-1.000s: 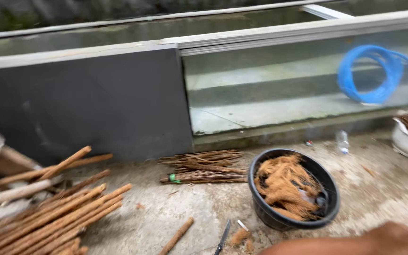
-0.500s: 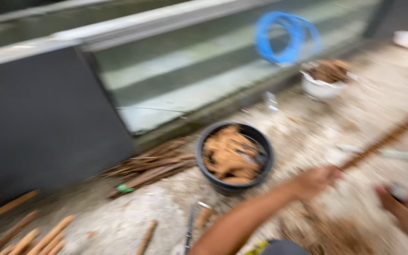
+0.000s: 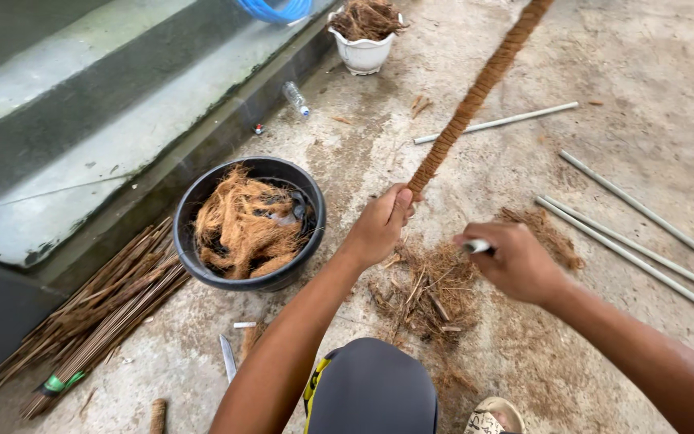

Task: The person sits on the ground and wraps coconut fiber around a long white PVC pipe. They use their hands to pull fibers from a black bucket and wrap them tightly around the pipe, occasionally using a smaller white tube to press the fibers down.

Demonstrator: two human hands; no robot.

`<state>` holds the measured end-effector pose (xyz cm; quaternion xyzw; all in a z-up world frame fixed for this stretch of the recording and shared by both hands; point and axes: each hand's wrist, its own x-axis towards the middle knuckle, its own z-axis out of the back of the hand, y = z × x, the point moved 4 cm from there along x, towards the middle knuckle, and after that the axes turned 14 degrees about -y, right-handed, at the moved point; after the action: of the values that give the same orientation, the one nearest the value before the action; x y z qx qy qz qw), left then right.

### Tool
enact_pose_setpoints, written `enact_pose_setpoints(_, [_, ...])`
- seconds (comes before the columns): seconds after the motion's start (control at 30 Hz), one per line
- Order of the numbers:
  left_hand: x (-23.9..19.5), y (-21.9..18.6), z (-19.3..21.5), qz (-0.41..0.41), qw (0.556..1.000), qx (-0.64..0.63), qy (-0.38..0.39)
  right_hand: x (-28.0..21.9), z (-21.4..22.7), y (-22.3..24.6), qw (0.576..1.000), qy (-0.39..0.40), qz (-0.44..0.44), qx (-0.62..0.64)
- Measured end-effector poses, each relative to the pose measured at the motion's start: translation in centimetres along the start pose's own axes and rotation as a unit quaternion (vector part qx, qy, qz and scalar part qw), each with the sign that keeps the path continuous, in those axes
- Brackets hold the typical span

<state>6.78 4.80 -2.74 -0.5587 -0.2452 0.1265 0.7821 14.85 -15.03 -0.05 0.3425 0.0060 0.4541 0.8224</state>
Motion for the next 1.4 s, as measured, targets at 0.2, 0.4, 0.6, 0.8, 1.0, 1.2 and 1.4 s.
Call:
enact_pose_setpoints(0.2, [-0.2,0.0,-2.6,-0.031,0.978,0.202,0.029,-0.2,-1.2,6.1,0.970,0.043,0.163,-0.177])
enact_pose_setpoints(0.4, [-1.5,-0.3,-3.6,-0.227,0.906,0.342,0.100,3.9,4.0,10.3,0.935,0.103,0.257,-0.221])
enact_pose_setpoints(0.6, [-4.4,-4.0,-3.3,-0.373,0.853,0.349,0.108,6.8,6.6,11.1,0.923,0.272,0.124,-0.243])
enact_pose_setpoints(0.8, [-5.9,-6.4,-3.2,-0.323,0.866,0.332,0.187,6.8,5.7,9.8,0.921,0.308,0.126,-0.204])
enact_pose_setpoints(1.0, [-7.1,-7.3,-2.7,-0.465,0.803,0.333,0.170,5.2,3.9,4.7,0.921,0.366,0.087,-0.098])
enact_pose_setpoints(1.2, [-8.0,-7.8,-0.8,-0.508,0.836,0.196,0.059,0.5,1.1,1.1,0.931,0.357,-0.042,0.058])
enact_pose_setpoints(1.4, [-6.3,-4.6,-1.7,-0.390,0.908,0.139,0.064,-2.3,-3.0,-1.7,0.920,0.316,-0.135,0.191])
